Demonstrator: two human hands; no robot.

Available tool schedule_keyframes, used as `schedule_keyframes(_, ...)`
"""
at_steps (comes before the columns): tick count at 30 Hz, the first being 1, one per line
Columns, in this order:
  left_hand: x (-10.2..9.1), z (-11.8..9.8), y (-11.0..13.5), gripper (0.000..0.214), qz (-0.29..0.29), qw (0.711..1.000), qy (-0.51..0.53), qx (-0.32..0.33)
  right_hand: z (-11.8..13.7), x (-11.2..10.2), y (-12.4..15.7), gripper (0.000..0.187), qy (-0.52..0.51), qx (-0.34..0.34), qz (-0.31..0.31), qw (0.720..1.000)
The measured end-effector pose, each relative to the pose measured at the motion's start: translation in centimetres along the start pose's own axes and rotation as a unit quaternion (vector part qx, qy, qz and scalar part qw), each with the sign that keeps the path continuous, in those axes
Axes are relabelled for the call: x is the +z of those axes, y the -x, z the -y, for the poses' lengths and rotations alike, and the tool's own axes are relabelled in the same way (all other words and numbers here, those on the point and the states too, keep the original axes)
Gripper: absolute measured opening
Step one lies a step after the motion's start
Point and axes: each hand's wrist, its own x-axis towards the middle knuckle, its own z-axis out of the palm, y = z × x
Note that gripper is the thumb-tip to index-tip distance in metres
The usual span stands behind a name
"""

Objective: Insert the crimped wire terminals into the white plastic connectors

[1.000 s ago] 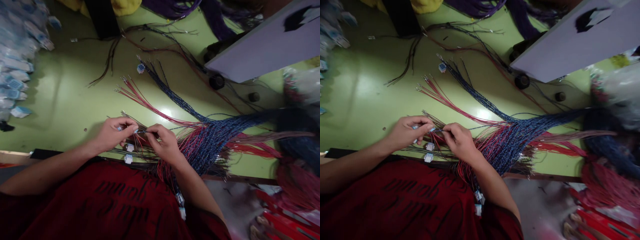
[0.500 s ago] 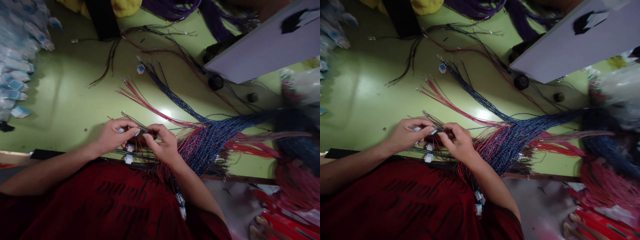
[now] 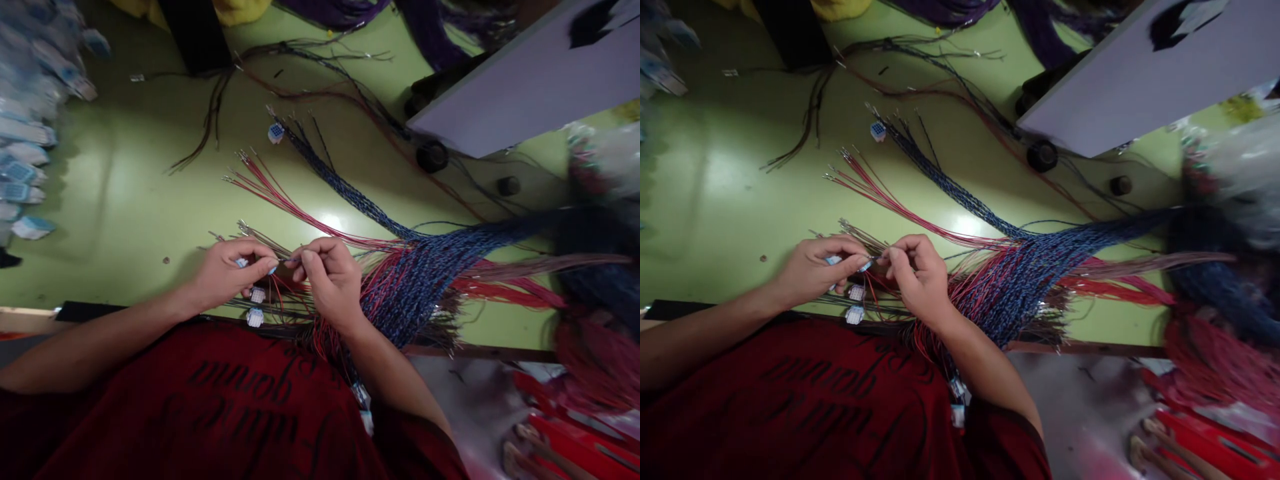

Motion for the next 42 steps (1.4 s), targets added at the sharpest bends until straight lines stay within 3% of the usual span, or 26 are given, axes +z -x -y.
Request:
schedule_keyframes(5,0.0,0.0,-0.2,0.012,-0.015,0.996,-0.050,0.073,0.0,0.1,0.1,0.013,0.061,-0.030,0.033,0.997)
schedule_keyframes(8,0.0,0.0,-0.2,0.011,-0.016,0.996,-0.053,0.076,0.2,0.0,-0.1,0.005,0.115,-0.043,0.052,0.991)
schedule_keyframes(12,-0.6,0.1,-0.1,0.016,0.029,0.998,0.024,-0.047,0.2,-0.2,-0.2,0.006,0.099,-0.002,0.030,0.995)
schedule_keyframes(16,-1.5,0.2,-0.3,0.022,0.084,0.977,0.133,-0.144,0.1,-0.4,-0.1,0.007,0.100,0.016,0.022,0.995)
schedule_keyframes(20,-1.6,0.1,-0.5,0.024,0.088,0.955,0.221,-0.180,0.3,-0.5,-0.1,0.007,0.153,-0.040,0.033,0.987)
schedule_keyframes(25,-1.2,0.2,-0.5,0.025,0.084,0.944,0.258,-0.187,0.4,-0.5,0.0,0.008,0.191,-0.086,0.021,0.978)
schedule_keyframes(34,-1.0,0.4,-0.5,0.023,0.071,0.953,0.238,-0.174,-0.5,-0.6,0.0,0.009,0.242,-0.159,0.047,0.956)
schedule_keyframes(42,-1.2,0.7,-0.4,0.021,0.073,0.970,0.172,-0.156,-0.8,-0.3,0.1,0.015,0.317,-0.262,0.065,0.909)
